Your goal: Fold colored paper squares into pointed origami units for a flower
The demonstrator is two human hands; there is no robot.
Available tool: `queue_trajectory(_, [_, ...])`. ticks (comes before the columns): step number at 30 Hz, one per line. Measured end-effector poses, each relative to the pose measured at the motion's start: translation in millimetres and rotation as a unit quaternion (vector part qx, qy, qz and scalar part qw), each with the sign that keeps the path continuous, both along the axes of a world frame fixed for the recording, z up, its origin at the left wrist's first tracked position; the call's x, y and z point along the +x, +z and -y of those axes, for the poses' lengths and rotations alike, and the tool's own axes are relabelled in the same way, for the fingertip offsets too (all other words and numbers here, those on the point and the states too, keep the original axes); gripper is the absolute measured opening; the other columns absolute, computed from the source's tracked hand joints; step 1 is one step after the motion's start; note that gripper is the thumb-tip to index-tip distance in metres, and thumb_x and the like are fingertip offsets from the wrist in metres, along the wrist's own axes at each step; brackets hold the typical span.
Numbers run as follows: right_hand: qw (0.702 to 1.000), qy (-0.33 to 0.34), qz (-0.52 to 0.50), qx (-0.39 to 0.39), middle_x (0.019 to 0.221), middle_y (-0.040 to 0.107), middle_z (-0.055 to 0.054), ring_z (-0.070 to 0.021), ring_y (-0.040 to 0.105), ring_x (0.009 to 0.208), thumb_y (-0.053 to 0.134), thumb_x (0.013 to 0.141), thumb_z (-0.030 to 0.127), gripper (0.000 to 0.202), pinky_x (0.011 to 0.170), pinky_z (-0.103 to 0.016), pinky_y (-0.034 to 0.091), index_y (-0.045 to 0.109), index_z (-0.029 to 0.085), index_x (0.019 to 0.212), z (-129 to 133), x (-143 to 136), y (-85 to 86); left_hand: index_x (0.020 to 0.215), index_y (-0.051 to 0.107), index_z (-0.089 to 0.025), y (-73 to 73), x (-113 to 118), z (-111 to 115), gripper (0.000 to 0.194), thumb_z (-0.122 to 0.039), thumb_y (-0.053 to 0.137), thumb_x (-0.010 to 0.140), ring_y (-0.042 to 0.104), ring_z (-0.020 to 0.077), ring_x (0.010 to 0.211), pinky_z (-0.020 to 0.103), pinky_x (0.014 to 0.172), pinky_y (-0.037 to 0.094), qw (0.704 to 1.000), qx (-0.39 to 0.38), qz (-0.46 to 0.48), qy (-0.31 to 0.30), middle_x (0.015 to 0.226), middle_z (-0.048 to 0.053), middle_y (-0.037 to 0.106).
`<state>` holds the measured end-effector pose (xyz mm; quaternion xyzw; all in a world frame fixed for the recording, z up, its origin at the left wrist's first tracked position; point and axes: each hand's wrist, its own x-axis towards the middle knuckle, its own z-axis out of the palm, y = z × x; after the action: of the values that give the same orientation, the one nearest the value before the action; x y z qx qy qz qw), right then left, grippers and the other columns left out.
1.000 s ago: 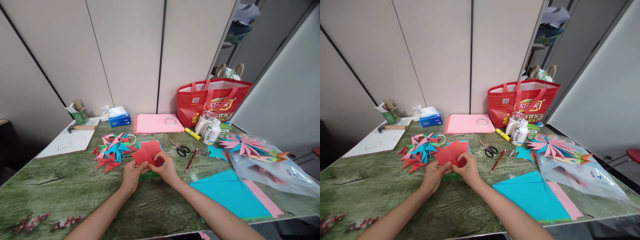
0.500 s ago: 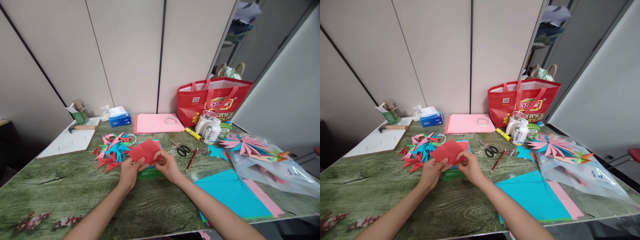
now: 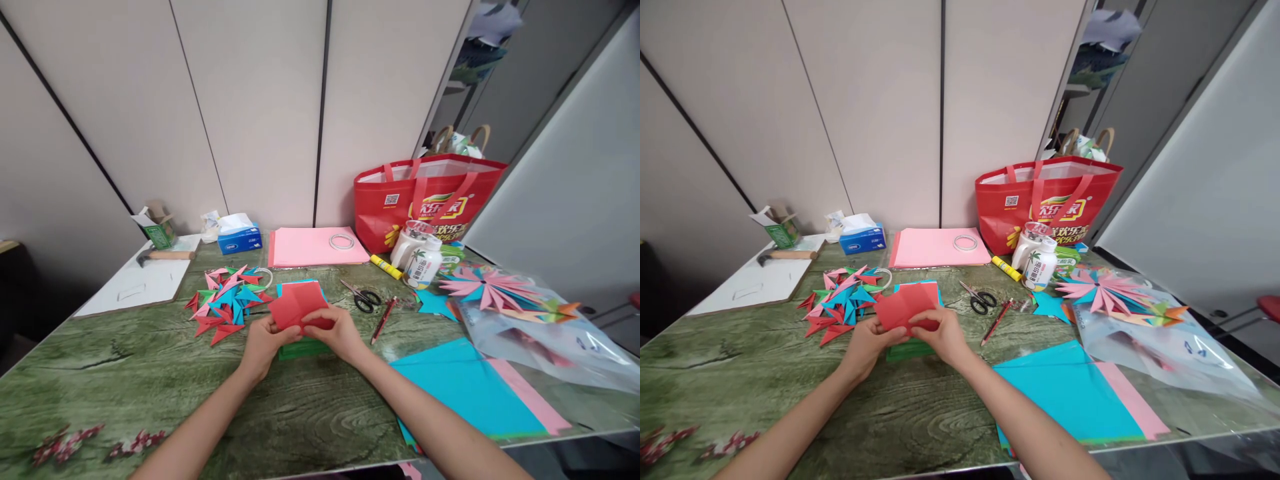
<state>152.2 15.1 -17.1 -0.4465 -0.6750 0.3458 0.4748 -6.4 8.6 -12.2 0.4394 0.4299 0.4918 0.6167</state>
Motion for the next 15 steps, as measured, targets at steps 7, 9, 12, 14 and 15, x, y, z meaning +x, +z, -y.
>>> queue_trajectory(7, [0.999,0.029,-0.010,-0.031,0.081,0.069,-0.005,-0.0198,0.061,0.076,0.069,0.060,0.017,0.021,0.072,-0.031,0.046,0.070,0.017,0.081,-6.0,7.0,-0.6,0.085,0.063,-0.010,0.8,1.3,1.2,0.036,-0.018,0.075,0.052,0.067,0.0211,0.070,0.036,0.073,0.052,1.000,-0.007,0.004,-0.024,0.076,0.005,0.072])
queue_trajectory(9, [0.999,0.032,-0.010,-0.034,0.080,0.069,-0.005,-0.0196,0.062,0.074,0.069,0.060,0.018,0.021,0.071,-0.031,0.046,0.070,0.017,0.081,-7.2,8.9,1.1,0.084,0.062,-0.010,-0.1,1.9,1.4,0.032,-0.019,0.073,0.055,0.067,0.0212,0.069,0.038,0.075,0.051,0.999,-0.007,0.015,-0.030,0.074,0.005,0.072])
queue_trajectory(12, [0.999,0.033,-0.006,-0.037,0.080,0.069,-0.004,-0.0196,0.062,0.075,0.068,0.060,0.019,0.021,0.072,-0.031,0.046,0.070,0.017,0.081,-8.5,12.5,4.2,0.085,0.061,-0.010,0.2,2.0,1.6,0.028,-0.020,0.069,0.060,0.067,0.0228,0.073,0.043,0.080,0.049,0.998,-0.009,0.044,-0.053,0.077,0.007,0.072])
queue_trajectory(14, [0.999,0.029,-0.005,-0.039,0.082,0.069,-0.005,-0.0195,0.062,0.075,0.068,0.059,0.020,0.021,0.072,-0.031,0.046,0.070,0.017,0.081,-9.6,15.5,5.4,0.088,0.059,-0.010,2.6,1.2,1.7,0.026,-0.017,0.066,0.064,0.066,0.0245,0.080,0.045,0.083,0.046,0.994,-0.009,0.074,-0.080,0.083,0.009,0.071])
queue_trajectory(15, [0.999,0.028,-0.006,-0.040,0.082,0.069,-0.005,-0.0195,0.062,0.075,0.068,0.059,0.021,0.022,0.072,-0.031,0.046,0.070,0.017,0.080,-10.5,17.0,5.5,0.090,0.058,-0.010,4.4,0.6,1.7,0.027,-0.016,0.064,0.065,0.065,0.0252,0.083,0.046,0.085,0.045,0.991,-0.008,0.091,-0.096,0.087,0.010,0.070])
